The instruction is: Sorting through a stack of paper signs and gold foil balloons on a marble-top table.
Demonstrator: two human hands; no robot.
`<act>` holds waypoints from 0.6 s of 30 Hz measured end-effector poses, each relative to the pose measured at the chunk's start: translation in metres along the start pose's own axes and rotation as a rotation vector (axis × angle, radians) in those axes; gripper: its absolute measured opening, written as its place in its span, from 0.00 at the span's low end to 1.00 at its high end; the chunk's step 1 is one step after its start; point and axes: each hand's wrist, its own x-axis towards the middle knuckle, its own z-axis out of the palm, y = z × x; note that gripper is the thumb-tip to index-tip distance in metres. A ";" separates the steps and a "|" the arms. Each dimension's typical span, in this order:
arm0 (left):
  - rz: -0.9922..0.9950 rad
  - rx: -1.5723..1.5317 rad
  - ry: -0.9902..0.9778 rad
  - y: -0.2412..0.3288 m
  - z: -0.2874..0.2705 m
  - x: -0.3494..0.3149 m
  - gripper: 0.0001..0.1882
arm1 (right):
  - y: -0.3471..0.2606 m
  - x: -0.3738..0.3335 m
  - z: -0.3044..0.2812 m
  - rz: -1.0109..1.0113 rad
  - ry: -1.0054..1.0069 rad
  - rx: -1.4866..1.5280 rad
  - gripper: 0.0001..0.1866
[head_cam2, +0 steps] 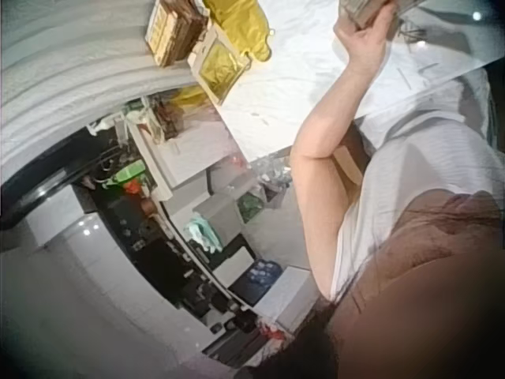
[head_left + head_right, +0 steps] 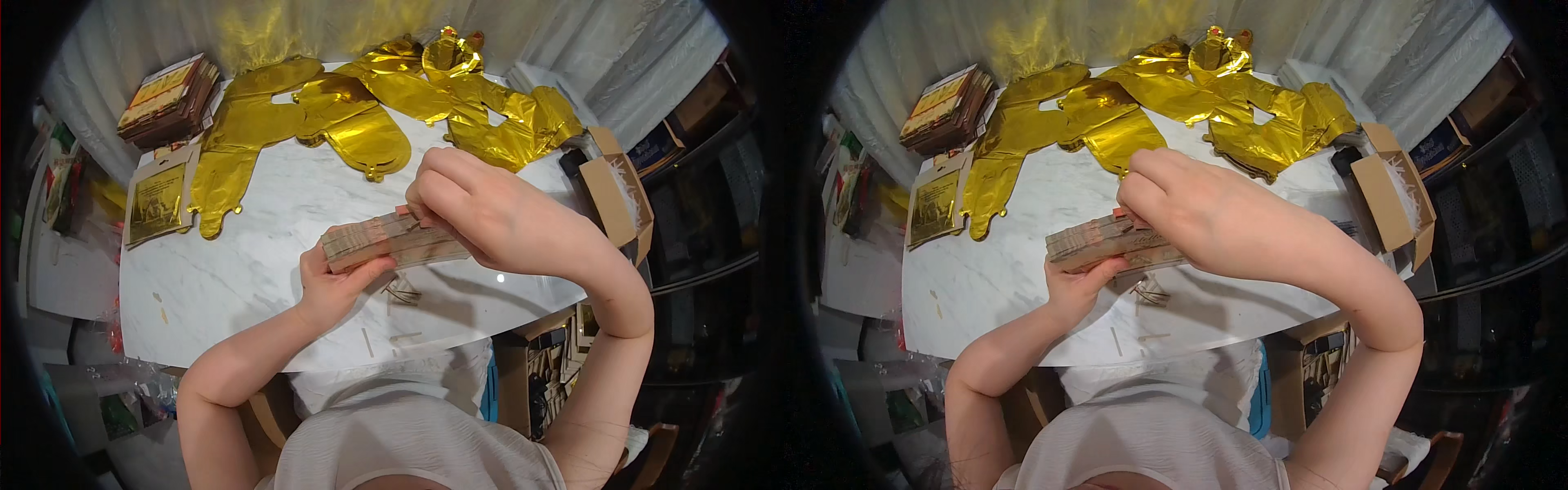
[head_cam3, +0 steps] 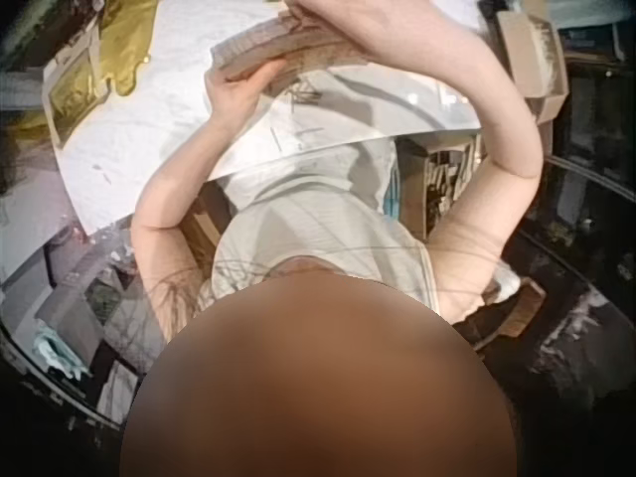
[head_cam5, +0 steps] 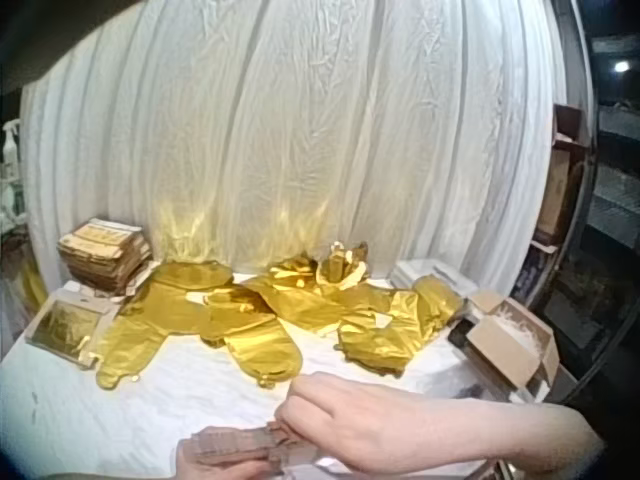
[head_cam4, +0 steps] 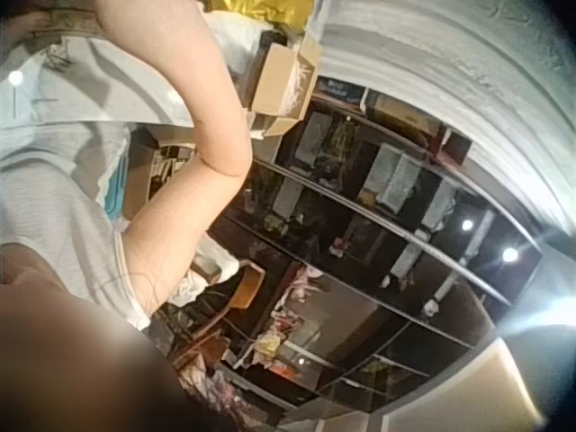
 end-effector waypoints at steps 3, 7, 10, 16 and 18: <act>0.019 -0.004 0.009 0.001 0.004 0.003 0.21 | 0.004 -0.008 0.000 -0.051 0.107 -0.029 0.10; -0.004 0.009 0.021 0.004 0.002 0.002 0.19 | 0.007 -0.007 -0.005 -0.027 0.107 -0.020 0.11; 0.011 0.002 0.028 0.002 0.001 0.000 0.19 | 0.005 -0.006 -0.009 -0.011 0.062 -0.022 0.10; 0.001 -0.019 0.050 0.003 0.007 0.000 0.18 | 0.010 -0.011 -0.001 -0.078 0.093 -0.116 0.08; 0.023 -0.025 0.045 0.004 0.008 0.001 0.18 | 0.015 -0.014 0.003 -0.097 0.108 -0.143 0.08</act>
